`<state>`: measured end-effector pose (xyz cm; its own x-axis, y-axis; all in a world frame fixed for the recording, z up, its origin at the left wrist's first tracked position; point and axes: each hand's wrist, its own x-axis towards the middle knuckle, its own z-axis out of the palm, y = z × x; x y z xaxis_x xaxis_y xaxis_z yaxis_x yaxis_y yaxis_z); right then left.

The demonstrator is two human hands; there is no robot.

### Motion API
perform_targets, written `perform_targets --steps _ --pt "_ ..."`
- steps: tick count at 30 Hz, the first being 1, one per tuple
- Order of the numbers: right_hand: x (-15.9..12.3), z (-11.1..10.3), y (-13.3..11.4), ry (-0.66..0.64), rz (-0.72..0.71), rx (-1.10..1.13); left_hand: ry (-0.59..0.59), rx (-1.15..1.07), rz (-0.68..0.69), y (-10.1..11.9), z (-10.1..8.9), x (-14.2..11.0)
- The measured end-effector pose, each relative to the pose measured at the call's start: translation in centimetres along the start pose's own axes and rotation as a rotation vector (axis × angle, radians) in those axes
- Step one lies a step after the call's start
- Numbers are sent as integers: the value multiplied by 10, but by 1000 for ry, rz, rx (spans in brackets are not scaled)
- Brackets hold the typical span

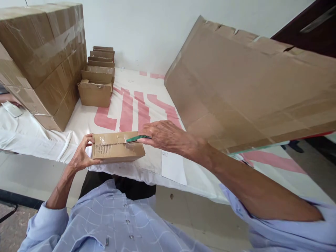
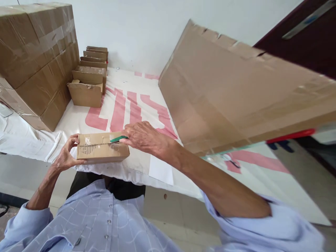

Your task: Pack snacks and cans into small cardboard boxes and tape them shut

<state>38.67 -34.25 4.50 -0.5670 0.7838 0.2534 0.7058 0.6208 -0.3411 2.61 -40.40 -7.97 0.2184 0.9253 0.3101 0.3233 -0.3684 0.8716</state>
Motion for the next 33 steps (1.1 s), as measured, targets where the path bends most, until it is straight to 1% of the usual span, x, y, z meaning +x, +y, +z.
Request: perform_targets --steps 3,4,6,8,9,11,12,16,17,18,19,20,21,22,23,25,26,28,30,31,33 --pt "-14 -14 14 -134 -67 -205 8 -10 -7 1 -3 0" --pt "-18 -19 18 -138 -61 -235 17 -7 -19 1 -6 0" --pt "-23 -27 22 -98 -27 -225 19 6 -33 1 -13 -1" --pt "-28 -30 24 -17 18 -140 -3 15 -33 1 -20 -1" --pt "-30 -29 25 30 52 -79 -16 16 -33 1 -22 0" --pt "-36 -16 30 116 145 52 -25 18 -44 2 -25 1" --pt "-39 -4 33 149 198 107 -24 16 -51 2 -26 1" --pt "-56 61 48 202 376 237 -21 16 -57 0 -28 1" --pt "-60 74 51 218 409 278 -25 21 -57 0 -29 0" --pt "-63 82 52 254 442 316 -29 30 -60 -1 -29 0" --pt "-65 86 51 299 463 351 -33 40 -62 -1 -30 0" --pt "-65 84 48 339 463 379 -36 48 -63 -1 -30 1" --pt "-63 77 44 360 438 397 -39 54 -63 -1 -31 2" --pt "-60 67 37 350 387 405 -42 58 -60 -1 -31 3" --pt "-55 56 29 309 311 407 -42 61 -55 -1 -31 4" --pt "-41 36 10 177 145 385 -46 74 -42 0 -31 6" --pt "-33 29 0 122 77 355 -47 83 -36 1 -30 6" --pt "-18 24 -15 51 -10 266 -47 102 -22 2 -30 6" --pt "-8 24 -20 19 -43 159 -49 117 -8 2 -30 4" --pt "-6 24 -18 6 -43 106 -47 124 -3 2 -30 3" --pt "-8 21 -8 -20 -15 16 -44 143 -2 2 -30 0"
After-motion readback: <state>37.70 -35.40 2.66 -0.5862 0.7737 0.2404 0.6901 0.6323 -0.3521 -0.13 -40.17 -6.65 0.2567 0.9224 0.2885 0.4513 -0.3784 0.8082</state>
